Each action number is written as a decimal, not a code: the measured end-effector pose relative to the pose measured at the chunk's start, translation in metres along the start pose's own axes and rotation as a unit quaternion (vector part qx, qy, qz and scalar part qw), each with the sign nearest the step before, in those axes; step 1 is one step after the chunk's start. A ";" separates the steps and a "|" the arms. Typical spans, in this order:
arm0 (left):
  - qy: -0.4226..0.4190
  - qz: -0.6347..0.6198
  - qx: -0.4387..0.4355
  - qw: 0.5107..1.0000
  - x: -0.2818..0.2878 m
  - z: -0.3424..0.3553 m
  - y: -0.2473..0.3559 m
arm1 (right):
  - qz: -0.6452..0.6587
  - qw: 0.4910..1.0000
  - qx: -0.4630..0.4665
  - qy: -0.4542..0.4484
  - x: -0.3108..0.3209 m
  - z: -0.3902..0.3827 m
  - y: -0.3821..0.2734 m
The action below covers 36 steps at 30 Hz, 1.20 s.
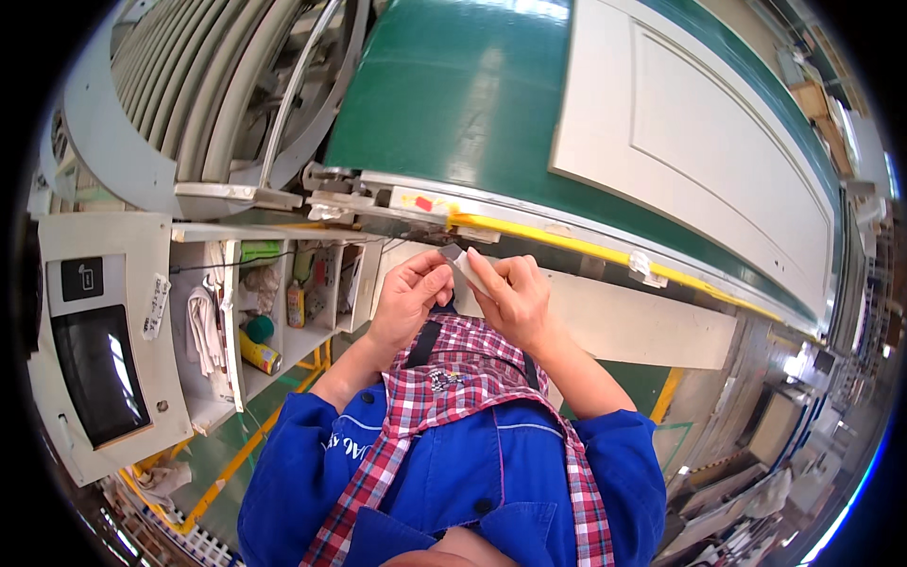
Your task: The person sits on the floor and uses a small abrasive tool to smooth the edges of a white wooden door panel. They then stand and use a utility knife to scrape along the grooves of the door panel, followed by applying a substance from a tube to the edge of the panel.
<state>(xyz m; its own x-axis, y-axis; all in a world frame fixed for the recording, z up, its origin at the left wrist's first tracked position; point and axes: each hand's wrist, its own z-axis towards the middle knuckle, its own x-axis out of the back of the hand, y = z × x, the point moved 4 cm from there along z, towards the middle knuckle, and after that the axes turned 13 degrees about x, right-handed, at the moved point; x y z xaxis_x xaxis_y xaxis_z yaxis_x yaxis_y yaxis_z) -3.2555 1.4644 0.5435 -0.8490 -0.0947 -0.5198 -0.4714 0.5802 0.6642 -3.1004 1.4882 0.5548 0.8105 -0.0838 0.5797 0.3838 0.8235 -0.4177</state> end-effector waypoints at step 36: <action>0.145 0.500 -0.574 0.632 -0.460 0.178 -0.114 | 0.261 0.912 -0.316 -0.002 0.356 -0.185 0.221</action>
<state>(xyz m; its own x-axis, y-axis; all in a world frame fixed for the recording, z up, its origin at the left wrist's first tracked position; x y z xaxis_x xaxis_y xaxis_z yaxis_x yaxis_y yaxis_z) -2.7685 1.5861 0.6117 -0.7893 -0.3856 0.4778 0.6140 -0.4875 0.6208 -2.6448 1.5371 0.5395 0.9545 0.2311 0.1883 0.1254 0.2618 -0.9569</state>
